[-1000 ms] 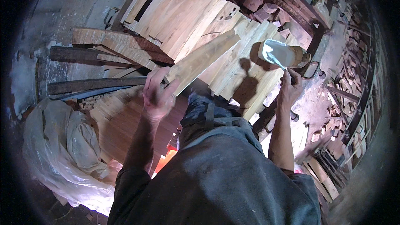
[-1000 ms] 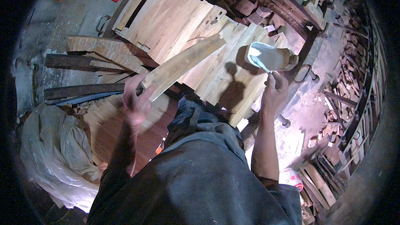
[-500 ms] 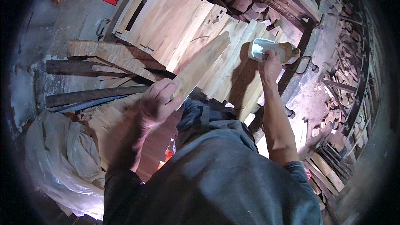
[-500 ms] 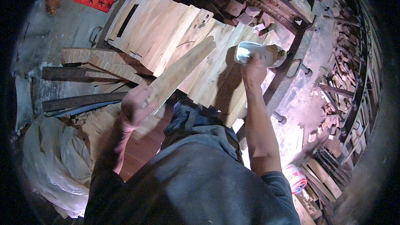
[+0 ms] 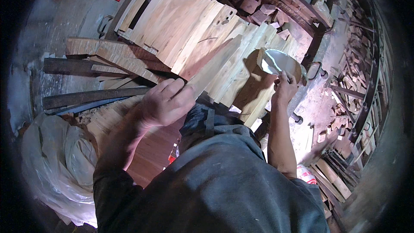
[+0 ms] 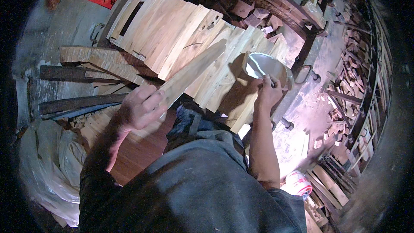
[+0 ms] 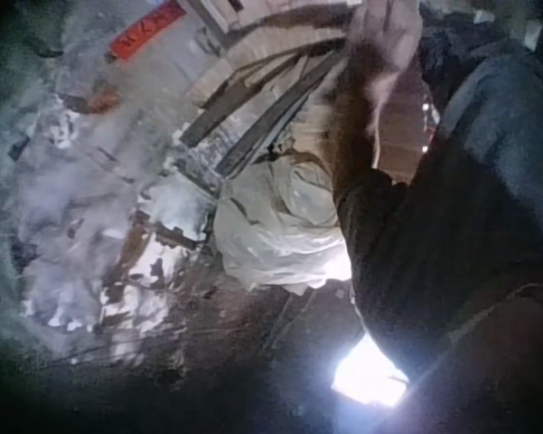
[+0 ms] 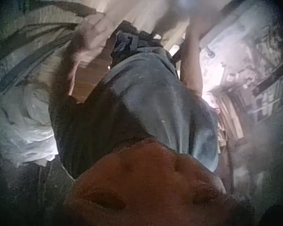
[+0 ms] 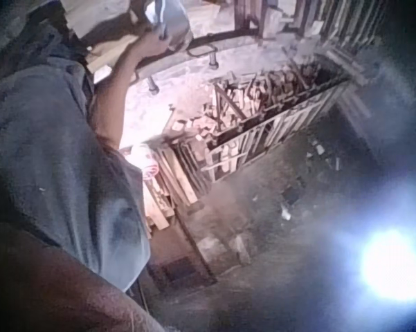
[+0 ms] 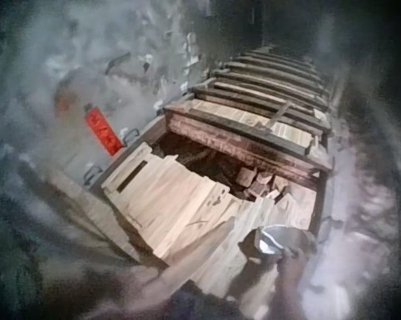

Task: The person repeatedly picks up thin wooden planks, applies a white adhesive to one face using a brush, and stacks the coated planks on a workbench. The person occasionally flips planks to coat the opposite side before stacking.

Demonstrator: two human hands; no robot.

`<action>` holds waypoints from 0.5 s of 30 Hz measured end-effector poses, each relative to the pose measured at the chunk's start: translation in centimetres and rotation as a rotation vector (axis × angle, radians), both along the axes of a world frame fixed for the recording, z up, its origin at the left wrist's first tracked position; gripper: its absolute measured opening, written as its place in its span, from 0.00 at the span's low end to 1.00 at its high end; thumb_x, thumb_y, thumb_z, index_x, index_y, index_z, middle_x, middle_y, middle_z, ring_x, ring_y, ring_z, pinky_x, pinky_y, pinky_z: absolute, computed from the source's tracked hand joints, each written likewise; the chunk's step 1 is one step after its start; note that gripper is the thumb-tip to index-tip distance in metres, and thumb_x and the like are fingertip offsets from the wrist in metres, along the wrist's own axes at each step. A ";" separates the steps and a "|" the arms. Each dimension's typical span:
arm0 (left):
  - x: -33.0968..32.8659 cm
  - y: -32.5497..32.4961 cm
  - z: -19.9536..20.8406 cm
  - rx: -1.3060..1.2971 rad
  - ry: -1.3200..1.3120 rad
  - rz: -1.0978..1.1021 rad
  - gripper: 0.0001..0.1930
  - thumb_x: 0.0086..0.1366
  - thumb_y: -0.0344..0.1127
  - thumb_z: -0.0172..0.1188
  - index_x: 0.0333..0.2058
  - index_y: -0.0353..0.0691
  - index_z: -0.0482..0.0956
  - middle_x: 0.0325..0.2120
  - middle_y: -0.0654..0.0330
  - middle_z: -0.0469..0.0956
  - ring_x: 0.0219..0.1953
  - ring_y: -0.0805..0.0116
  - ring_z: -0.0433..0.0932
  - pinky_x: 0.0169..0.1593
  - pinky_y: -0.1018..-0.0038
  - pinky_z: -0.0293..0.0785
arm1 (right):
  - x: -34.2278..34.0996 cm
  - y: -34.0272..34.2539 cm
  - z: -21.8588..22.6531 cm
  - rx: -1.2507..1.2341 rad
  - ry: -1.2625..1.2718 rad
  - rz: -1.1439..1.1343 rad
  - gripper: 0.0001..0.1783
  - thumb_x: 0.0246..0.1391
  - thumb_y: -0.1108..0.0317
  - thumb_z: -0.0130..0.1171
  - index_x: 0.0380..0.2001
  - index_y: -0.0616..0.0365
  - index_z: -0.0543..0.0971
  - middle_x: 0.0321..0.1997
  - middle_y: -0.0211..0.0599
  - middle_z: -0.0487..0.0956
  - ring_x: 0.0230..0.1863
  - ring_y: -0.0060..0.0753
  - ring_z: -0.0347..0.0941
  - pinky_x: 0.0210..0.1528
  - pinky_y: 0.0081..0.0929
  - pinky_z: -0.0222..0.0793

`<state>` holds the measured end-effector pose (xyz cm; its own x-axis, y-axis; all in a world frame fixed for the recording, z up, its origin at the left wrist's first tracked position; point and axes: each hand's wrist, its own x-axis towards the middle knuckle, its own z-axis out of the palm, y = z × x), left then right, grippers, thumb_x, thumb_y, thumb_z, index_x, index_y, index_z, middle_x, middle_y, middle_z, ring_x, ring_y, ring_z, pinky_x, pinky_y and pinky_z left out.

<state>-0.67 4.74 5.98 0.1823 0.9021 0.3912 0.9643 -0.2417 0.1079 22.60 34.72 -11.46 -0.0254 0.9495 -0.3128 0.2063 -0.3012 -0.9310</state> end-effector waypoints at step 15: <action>-1.7 0.6 0.1 0.074 0.054 -0.072 0.19 0.44 0.34 0.67 0.39 0.42 0.81 0.47 0.58 0.75 0.47 0.55 0.75 0.42 0.63 0.78 | 0.6 -0.4 1.8 -0.242 0.386 -0.035 0.06 0.60 0.73 0.57 0.39 0.64 0.78 0.29 0.33 0.75 0.24 0.22 0.70 0.23 0.17 0.62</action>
